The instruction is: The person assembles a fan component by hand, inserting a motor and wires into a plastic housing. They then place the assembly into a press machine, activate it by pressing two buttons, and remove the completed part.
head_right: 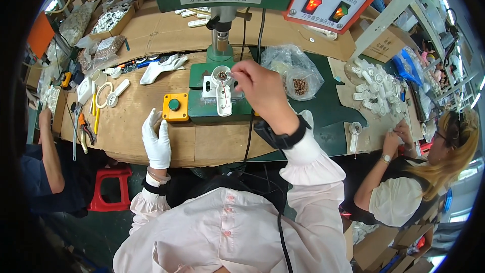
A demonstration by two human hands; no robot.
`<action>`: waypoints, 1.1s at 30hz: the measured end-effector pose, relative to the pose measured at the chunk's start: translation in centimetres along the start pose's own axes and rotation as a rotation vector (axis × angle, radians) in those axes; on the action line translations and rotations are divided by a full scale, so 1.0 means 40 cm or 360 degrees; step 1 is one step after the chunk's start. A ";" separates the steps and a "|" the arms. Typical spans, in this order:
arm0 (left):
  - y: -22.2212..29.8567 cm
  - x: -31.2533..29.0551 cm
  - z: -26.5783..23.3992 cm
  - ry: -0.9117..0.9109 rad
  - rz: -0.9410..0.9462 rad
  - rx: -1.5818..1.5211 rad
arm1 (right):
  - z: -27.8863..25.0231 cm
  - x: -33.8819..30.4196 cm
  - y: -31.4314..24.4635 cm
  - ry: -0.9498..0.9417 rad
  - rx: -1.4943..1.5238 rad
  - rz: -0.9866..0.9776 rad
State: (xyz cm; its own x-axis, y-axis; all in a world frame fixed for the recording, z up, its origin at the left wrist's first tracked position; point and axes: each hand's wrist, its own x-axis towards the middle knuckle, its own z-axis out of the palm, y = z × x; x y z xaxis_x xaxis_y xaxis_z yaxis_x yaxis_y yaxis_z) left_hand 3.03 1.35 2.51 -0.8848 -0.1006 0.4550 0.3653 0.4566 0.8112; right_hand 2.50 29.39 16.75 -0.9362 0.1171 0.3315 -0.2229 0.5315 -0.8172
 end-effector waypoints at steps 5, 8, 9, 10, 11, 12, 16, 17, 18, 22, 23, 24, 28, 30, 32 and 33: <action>0.002 0.003 0.002 0.0003 -0.0007 -0.0033 | 0.059 0.053 0.038 0.0167 -0.0603 -0.0617; -0.003 0.001 -0.003 0.0004 0.0012 -0.0006 | 0.074 0.060 0.041 0.0213 -0.0673 -0.0636; -0.005 0.001 -0.004 0.0005 0.0013 -0.0002 | 0.076 0.061 0.041 0.0177 -0.0676 -0.0624; -0.006 0.001 -0.005 0.0005 0.0016 0.0002 | 0.078 0.061 0.041 0.0141 -0.0678 -0.0610; -0.006 0.001 -0.005 0.0005 0.0020 0.0005 | 0.078 0.062 0.041 0.0108 -0.0682 -0.0596; -0.006 0.001 -0.005 0.0004 0.0018 0.0002 | 0.079 0.062 0.042 0.0107 -0.0685 -0.0595; -0.003 0.002 -0.006 -0.0001 0.0010 -0.0006 | 0.078 0.062 0.045 0.0094 -0.0719 -0.0638; -0.004 0.002 -0.005 0.0000 0.0015 -0.0001 | 0.078 0.062 0.045 0.0089 -0.0754 -0.0663; -0.004 0.003 -0.005 0.0000 0.0021 0.0002 | 0.076 0.061 0.045 0.0085 -0.0790 -0.0688; -0.004 0.004 -0.002 -0.0016 0.0010 -0.0035 | 0.066 0.051 0.048 0.0149 -0.0694 -0.0738; -0.005 0.002 -0.004 -0.0018 -0.0004 -0.0051 | 0.065 0.047 0.047 0.0175 -0.0622 -0.0754; -0.005 0.001 -0.006 -0.0015 -0.0001 -0.0047 | 0.054 0.035 0.040 0.0177 -0.0618 -0.0757; -0.004 0.003 -0.010 0.0059 0.0050 -0.0096 | -0.036 -0.079 0.051 0.0407 -0.0622 -0.0602; 0.025 0.015 -0.014 0.0036 0.0420 0.0203 | -0.059 -0.130 0.093 0.0453 -0.0743 -0.0451; 0.051 0.019 -0.015 0.0010 0.0602 0.0349 | -0.064 -0.181 0.136 0.0380 -0.0851 -0.0381; 0.067 0.033 -0.010 -0.0023 0.0622 0.0375 | -0.064 -0.196 0.149 0.0342 -0.0899 -0.0349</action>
State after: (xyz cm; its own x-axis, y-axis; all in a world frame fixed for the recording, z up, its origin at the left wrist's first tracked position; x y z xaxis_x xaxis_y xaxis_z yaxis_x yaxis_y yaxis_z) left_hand 2.96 2.08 5.44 -0.6981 0.1309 0.7039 0.5983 0.6467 0.4731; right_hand 9.21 33.79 10.49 -0.7967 0.0901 0.5976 -0.1702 0.9153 -0.3650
